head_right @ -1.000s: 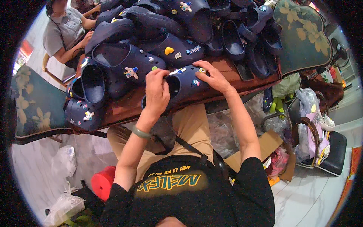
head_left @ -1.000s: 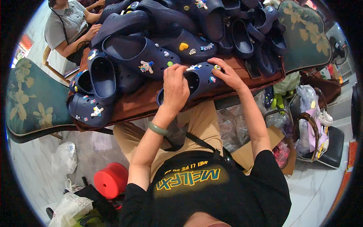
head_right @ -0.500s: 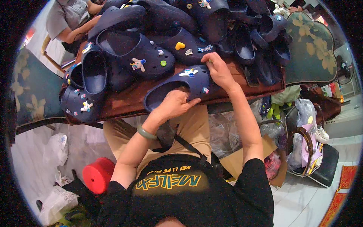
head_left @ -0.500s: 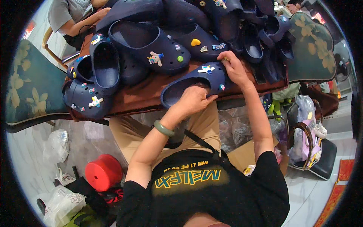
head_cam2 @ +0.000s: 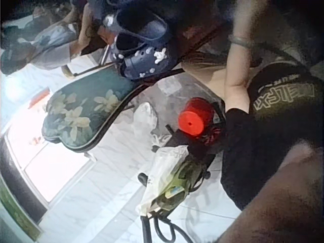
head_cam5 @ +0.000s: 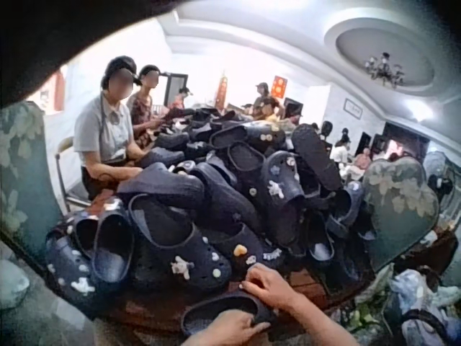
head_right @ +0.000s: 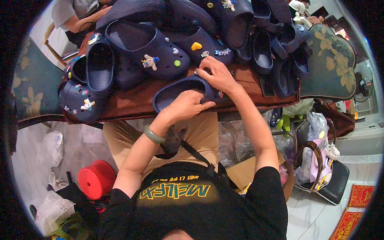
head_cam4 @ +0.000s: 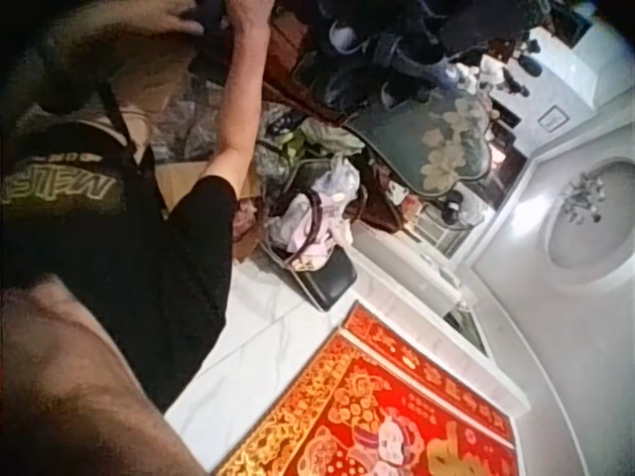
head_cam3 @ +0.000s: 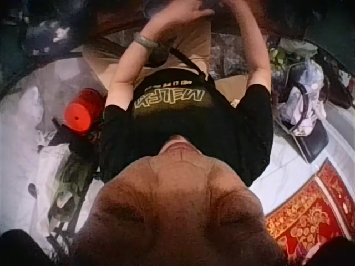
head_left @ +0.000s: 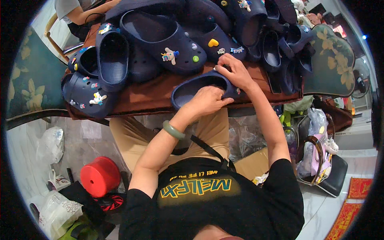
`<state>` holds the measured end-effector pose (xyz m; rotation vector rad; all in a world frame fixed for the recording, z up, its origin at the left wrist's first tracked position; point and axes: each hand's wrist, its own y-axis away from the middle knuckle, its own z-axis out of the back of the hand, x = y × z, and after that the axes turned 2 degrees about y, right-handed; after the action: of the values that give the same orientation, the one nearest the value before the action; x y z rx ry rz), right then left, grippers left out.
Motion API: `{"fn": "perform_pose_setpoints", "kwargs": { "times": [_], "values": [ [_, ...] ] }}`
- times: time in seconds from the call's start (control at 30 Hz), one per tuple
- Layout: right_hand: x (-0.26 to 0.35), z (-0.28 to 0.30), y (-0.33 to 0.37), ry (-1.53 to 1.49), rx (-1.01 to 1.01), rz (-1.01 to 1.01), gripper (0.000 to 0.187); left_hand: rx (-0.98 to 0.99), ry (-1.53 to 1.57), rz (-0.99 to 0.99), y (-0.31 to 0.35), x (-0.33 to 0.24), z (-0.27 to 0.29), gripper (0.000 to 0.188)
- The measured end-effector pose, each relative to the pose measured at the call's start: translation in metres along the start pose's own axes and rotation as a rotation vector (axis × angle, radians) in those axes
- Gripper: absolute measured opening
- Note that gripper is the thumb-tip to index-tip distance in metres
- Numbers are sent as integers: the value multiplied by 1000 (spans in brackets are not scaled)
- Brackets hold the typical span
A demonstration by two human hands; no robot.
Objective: The worker is attaching small decorative charms to clogs at a manufacturing station.
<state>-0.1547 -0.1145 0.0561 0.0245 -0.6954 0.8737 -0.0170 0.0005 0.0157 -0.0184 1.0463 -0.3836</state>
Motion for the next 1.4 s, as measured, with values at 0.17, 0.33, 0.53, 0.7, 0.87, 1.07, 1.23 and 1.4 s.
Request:
{"fn": "perform_pose_setpoints", "kwargs": {
  "times": [0.17, 0.33, 0.53, 0.7, 0.87, 1.07, 1.23, 1.4],
  "values": [
    [-7, -3, -24, 140, 141, -76, 37, 71, 58, 97, -6, -6, 14, 46],
    [-5, -10, -23, 131, -30, 100, 34, 108, 19, 155, -6, -14, 22, 56],
    [-9, -8, -13, 214, -420, 124, 32, 164, 41, 221, -10, -20, 27, 57],
    [-47, 13, -1, 113, -590, -218, 41, 82, 110, 220, -7, -20, 26, 61],
    [-109, 32, 28, 177, -524, -591, 45, 50, 18, 199, -10, -15, 23, 55],
    [-125, 32, 42, 549, -500, -175, 25, -90, 327, 128, -19, -14, 6, 39],
    [-49, 22, 81, -38, -388, 13, 28, -98, 711, 126, -22, -7, -1, 32],
    [-9, -5, 92, 248, -332, 193, 37, -115, 755, 104, -19, -6, -1, 33]
  ]
}}
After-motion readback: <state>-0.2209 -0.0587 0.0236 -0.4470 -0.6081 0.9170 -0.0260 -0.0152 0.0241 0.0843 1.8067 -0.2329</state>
